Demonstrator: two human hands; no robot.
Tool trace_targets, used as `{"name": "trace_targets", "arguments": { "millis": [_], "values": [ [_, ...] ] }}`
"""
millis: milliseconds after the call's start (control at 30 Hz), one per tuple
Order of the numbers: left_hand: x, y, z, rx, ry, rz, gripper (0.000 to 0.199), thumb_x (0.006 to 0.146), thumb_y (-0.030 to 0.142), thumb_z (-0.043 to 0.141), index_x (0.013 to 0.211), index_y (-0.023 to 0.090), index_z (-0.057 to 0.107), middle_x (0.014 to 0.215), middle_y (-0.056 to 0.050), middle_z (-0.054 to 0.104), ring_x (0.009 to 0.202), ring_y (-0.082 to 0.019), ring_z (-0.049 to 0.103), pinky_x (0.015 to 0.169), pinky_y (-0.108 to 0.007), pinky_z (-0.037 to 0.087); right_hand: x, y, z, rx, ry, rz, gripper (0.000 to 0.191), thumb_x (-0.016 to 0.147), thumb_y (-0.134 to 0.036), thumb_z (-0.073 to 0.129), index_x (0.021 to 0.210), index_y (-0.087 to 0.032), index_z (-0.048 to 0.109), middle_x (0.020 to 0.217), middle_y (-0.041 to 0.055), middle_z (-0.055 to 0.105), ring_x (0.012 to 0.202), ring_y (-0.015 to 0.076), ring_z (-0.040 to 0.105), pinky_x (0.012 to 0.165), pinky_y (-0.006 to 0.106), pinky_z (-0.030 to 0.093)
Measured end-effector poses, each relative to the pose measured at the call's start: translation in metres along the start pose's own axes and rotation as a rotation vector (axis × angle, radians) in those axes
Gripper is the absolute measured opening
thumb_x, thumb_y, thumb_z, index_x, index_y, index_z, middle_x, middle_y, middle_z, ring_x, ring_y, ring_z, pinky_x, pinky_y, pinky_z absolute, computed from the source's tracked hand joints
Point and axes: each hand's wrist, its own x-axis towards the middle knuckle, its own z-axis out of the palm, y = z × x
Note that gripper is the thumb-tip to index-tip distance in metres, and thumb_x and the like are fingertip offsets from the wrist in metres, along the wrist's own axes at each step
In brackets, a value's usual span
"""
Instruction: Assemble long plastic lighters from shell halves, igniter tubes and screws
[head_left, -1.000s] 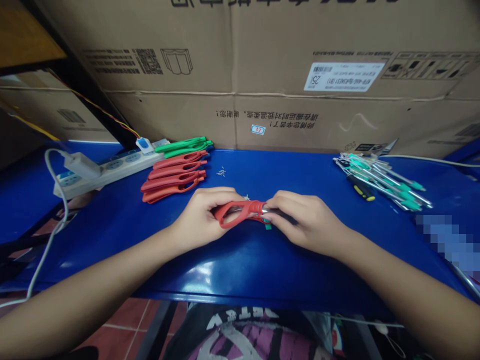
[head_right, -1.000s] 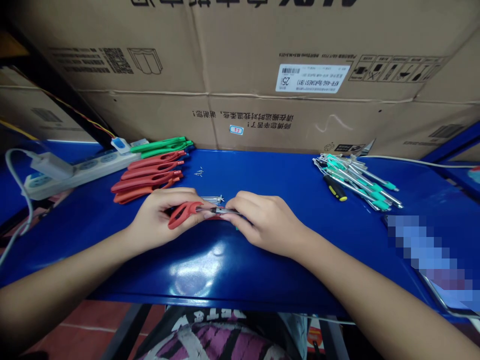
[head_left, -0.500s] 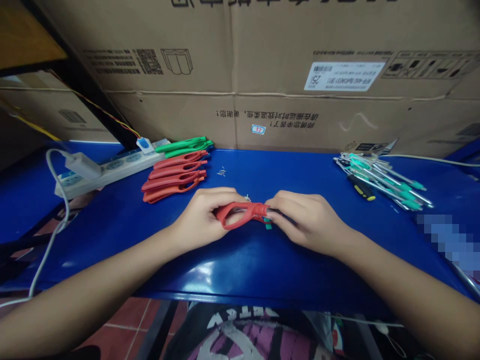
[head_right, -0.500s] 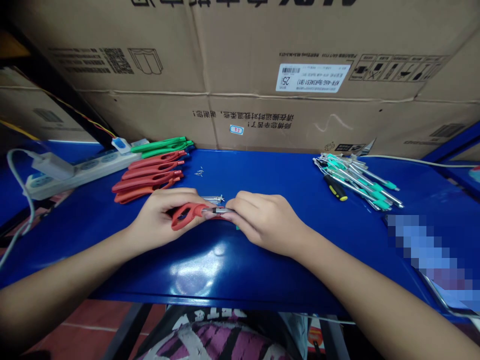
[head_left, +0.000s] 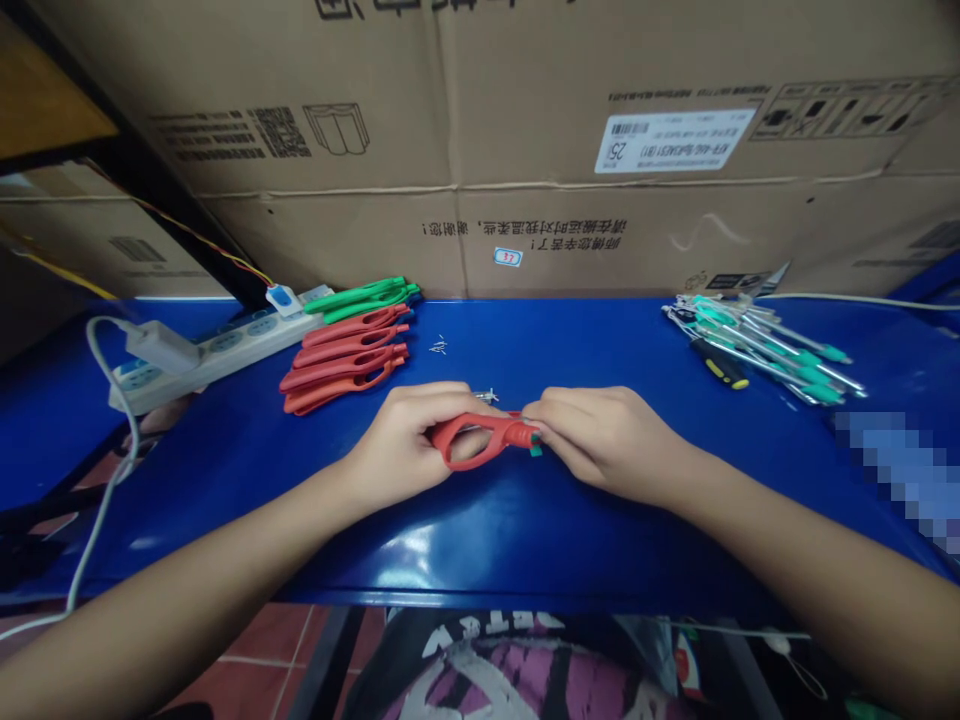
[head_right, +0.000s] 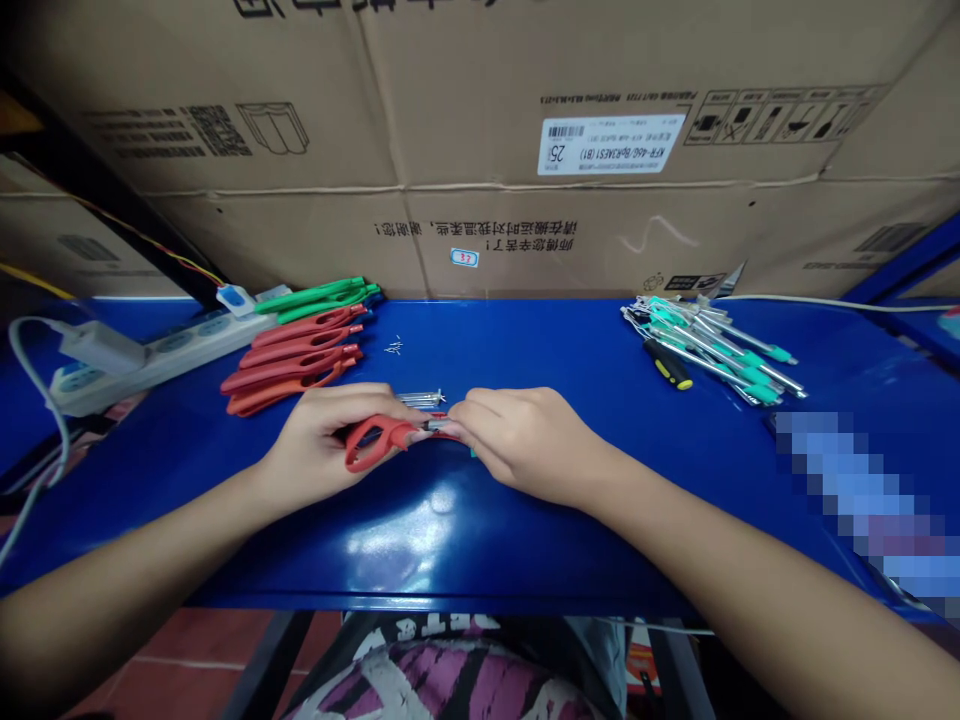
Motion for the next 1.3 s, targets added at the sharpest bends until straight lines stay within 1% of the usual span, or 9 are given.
{"name": "trace_targets", "arguments": {
  "millis": [133, 233, 500, 733, 900, 967, 1100, 1200, 1300],
  "values": [
    [0.001, 0.000, 0.000, 0.014, 0.016, -0.003, 0.008, 0.089, 0.018, 0.071, 0.095, 0.016, 0.076, 0.075, -0.003, 0.072, 0.064, -0.011, 0.064, 0.058, -0.020, 0.049, -0.002, -0.001, 0.000, 0.127, 0.022, 0.074, 0.021, 0.103, -0.029, 0.048, 0.106, -0.015, 0.064, 0.093, 0.0064, 0.073, 0.076, 0.0159, 0.067, 0.065, 0.027, 0.048],
    [0.001, -0.002, 0.000, 0.007, 0.024, 0.007, 0.010, 0.088, 0.016, 0.072, 0.096, 0.017, 0.077, 0.077, -0.003, 0.072, 0.064, -0.011, 0.063, 0.059, -0.020, 0.049, -0.004, -0.001, 0.000, 0.168, 0.023, 0.117, 0.017, 0.101, -0.029, 0.052, 0.104, -0.016, 0.062, 0.094, 0.0064, 0.073, 0.075, 0.0158, 0.067, 0.065, 0.028, 0.048],
    [0.001, -0.004, -0.001, 0.010, 0.016, 0.015, 0.010, 0.089, 0.017, 0.071, 0.097, 0.017, 0.077, 0.078, -0.004, 0.072, 0.064, -0.011, 0.064, 0.060, -0.020, 0.050, -0.003, 0.002, 0.001, 0.100, -0.042, 0.067, 0.024, 0.105, -0.029, 0.044, 0.104, -0.016, 0.064, 0.093, 0.0052, 0.073, 0.079, 0.0162, 0.067, 0.069, 0.029, 0.047],
    [0.001, -0.004, 0.000, 0.028, -0.035, -0.034, 0.007, 0.089, 0.020, 0.071, 0.089, 0.015, 0.075, 0.072, -0.003, 0.069, 0.062, -0.011, 0.060, 0.058, -0.020, 0.047, -0.003, 0.003, 0.002, 0.037, -0.015, 0.026, 0.026, 0.105, -0.030, 0.044, 0.103, -0.017, 0.067, 0.091, 0.0051, 0.073, 0.082, 0.0175, 0.068, 0.070, 0.029, 0.047],
    [0.001, -0.004, 0.001, 0.016, -0.046, -0.019, 0.006, 0.088, 0.017, 0.071, 0.092, 0.015, 0.075, 0.077, -0.005, 0.072, 0.065, -0.012, 0.063, 0.060, -0.020, 0.049, -0.002, -0.002, 0.002, 0.115, -0.030, 0.102, 0.024, 0.103, -0.031, 0.048, 0.105, -0.016, 0.066, 0.094, 0.0062, 0.073, 0.082, 0.0175, 0.067, 0.069, 0.028, 0.045],
    [0.000, -0.002, 0.002, 0.016, -0.053, 0.038, 0.010, 0.089, 0.016, 0.070, 0.098, 0.015, 0.075, 0.079, -0.005, 0.073, 0.066, -0.012, 0.065, 0.061, -0.021, 0.050, -0.001, -0.004, 0.003, 0.178, -0.056, 0.179, 0.024, 0.100, -0.035, 0.052, 0.097, -0.016, 0.067, 0.089, 0.0060, 0.072, 0.077, 0.0169, 0.065, 0.066, 0.028, 0.043],
    [-0.003, -0.001, 0.007, 0.085, -0.069, 0.129, 0.015, 0.091, 0.015, 0.065, 0.103, 0.015, 0.073, 0.082, -0.007, 0.075, 0.071, -0.015, 0.067, 0.065, -0.024, 0.053, 0.001, -0.006, 0.004, 0.224, -0.128, 0.283, 0.039, 0.098, -0.042, 0.051, 0.069, -0.019, 0.062, 0.065, 0.0014, 0.063, 0.062, 0.0138, 0.054, 0.057, 0.027, 0.033],
    [-0.004, -0.001, 0.011, 0.086, -0.100, 0.085, 0.016, 0.090, 0.017, 0.066, 0.104, 0.015, 0.074, 0.086, -0.008, 0.077, 0.074, -0.016, 0.069, 0.067, -0.025, 0.054, 0.002, -0.004, 0.005, 0.261, -0.152, 0.320, 0.038, 0.093, -0.042, 0.056, 0.063, -0.019, 0.058, 0.061, -0.0005, 0.058, 0.058, 0.0119, 0.050, 0.056, 0.026, 0.028],
    [-0.002, -0.002, 0.013, 0.015, -0.092, -0.036, 0.019, 0.087, 0.024, 0.074, 0.104, 0.016, 0.075, 0.092, -0.008, 0.077, 0.079, -0.016, 0.071, 0.072, -0.025, 0.056, 0.003, 0.001, 0.004, 0.258, -0.158, 0.366, 0.037, 0.088, -0.042, 0.059, 0.059, -0.019, 0.054, 0.059, -0.0014, 0.054, 0.057, 0.0109, 0.048, 0.056, 0.026, 0.026]
  ]
}}
